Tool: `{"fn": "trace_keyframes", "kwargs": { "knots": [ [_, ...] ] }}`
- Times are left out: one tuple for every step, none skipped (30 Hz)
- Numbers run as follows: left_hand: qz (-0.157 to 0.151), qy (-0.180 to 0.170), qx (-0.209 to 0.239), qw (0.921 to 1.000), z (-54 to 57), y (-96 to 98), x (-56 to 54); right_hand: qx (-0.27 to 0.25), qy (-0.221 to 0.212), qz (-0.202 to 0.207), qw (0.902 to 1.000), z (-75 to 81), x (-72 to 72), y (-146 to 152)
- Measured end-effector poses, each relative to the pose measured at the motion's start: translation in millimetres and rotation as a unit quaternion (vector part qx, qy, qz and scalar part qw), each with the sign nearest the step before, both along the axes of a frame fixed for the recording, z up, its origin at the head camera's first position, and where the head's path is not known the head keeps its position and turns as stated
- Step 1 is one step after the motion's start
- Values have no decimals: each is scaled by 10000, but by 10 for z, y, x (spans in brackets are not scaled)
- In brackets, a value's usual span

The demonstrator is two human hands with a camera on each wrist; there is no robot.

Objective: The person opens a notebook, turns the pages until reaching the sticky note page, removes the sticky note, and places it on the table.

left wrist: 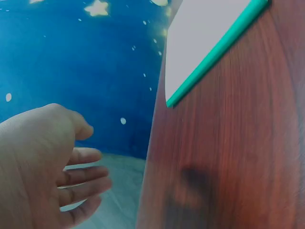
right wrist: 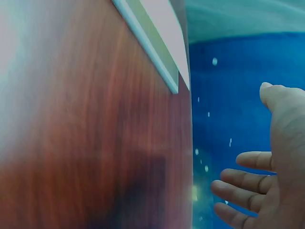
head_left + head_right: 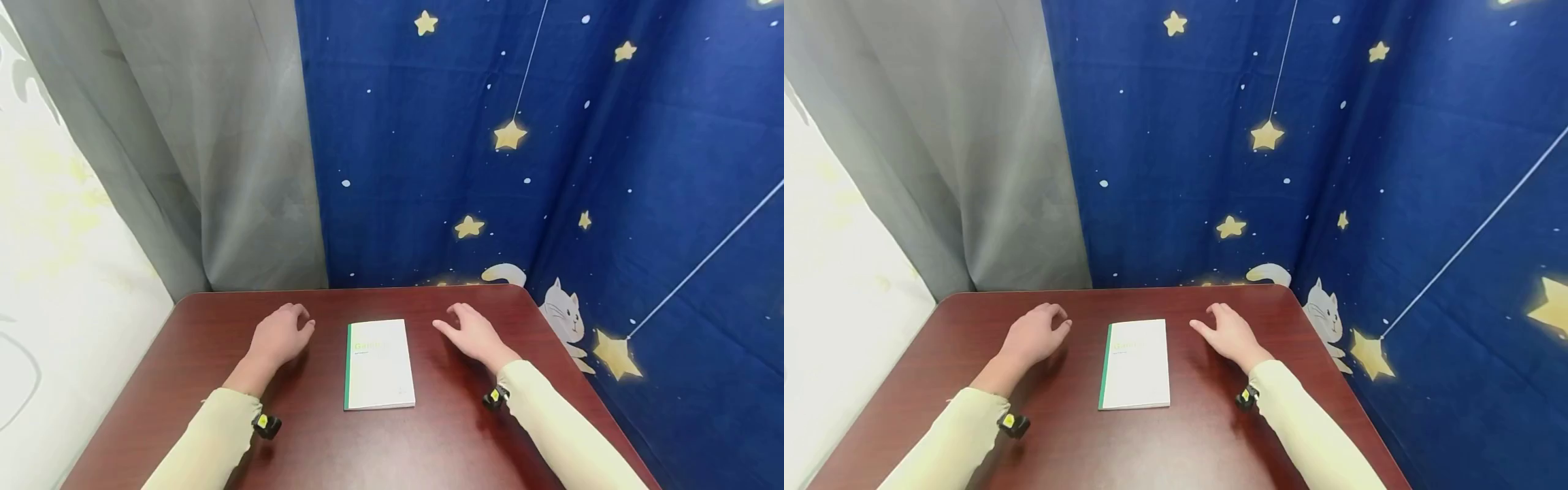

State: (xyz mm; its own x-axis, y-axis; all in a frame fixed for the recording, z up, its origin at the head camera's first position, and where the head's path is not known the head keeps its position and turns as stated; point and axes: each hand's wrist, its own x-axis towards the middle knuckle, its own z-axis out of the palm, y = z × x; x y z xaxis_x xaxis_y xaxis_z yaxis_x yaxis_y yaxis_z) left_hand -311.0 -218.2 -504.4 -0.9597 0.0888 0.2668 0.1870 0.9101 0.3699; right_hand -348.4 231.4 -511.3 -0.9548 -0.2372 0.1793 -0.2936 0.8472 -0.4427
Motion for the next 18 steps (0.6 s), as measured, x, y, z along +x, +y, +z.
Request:
{"fn": "trace_keyframes", "kwargs": {
  "knots": [
    [-53, -40, 49, 10000, -10, 16, 33, -81, -96, 12, 9999, 0, 50, -22],
    [-96, -76, 104, 9999, -19, 32, 69, -138, -147, 45, 9998, -6, 96, -46],
    [-124, -119, 140, 9998, -31, 48, 107, -188, -195, 83, 9996, -8, 146, -73],
    [-153, -158, 165, 9996, -40, 63, 133, -222, -212, 135, 9994, -8, 183, -102],
    [-182, -205, 192, 9994, -48, 78, 160, -248, -216, 197, 9993, -11, 217, -131],
    [-196, -266, 233, 9992, -55, 94, 190, -262, -213, 269, 9991, -15, 252, -161],
    [-207, -325, 253, 9989, -64, 113, 220, -258, -229, 336, 9988, -22, 288, -191],
    [-220, -383, 278, 9986, -75, 131, 247, -248, -222, 400, 9986, -35, 325, -218],
    [-258, -438, 284, 9983, -86, 153, 273, -242, -234, 472, 9983, -46, 361, -244],
    [-291, -493, 309, 9979, -95, 176, 297, -221, -248, 545, 9980, -63, 396, -267],
    [-315, -548, 327, 9975, -106, 200, 321, -184, -262, 620, 9976, -83, 429, -287],
    [-340, -596, 344, 9971, -117, 225, 346, -141, -270, 694, 9971, -105, 462, -306],
    [-387, -640, 359, 9965, -129, 250, 367, -94, -263, 776, 9966, -130, 492, -321],
    [-439, -677, 367, 9961, -142, 273, 387, -17, -235, 854, 9961, -155, 521, -334],
    [-504, -713, 381, 9955, -153, 296, 409, 71, -208, 945, 9953, -179, 549, -344],
    [-543, -751, 392, 9949, -165, 317, 430, 186, -174, 1026, 9944, -205, 576, -354],
    [-594, -779, 385, 9944, -178, 336, 451, 285, -126, 1111, 9933, -227, 604, -363],
    [-639, -801, 376, 9940, -190, 352, 468, 391, -70, 1188, 9921, -248, 630, -370]
  ]
}}
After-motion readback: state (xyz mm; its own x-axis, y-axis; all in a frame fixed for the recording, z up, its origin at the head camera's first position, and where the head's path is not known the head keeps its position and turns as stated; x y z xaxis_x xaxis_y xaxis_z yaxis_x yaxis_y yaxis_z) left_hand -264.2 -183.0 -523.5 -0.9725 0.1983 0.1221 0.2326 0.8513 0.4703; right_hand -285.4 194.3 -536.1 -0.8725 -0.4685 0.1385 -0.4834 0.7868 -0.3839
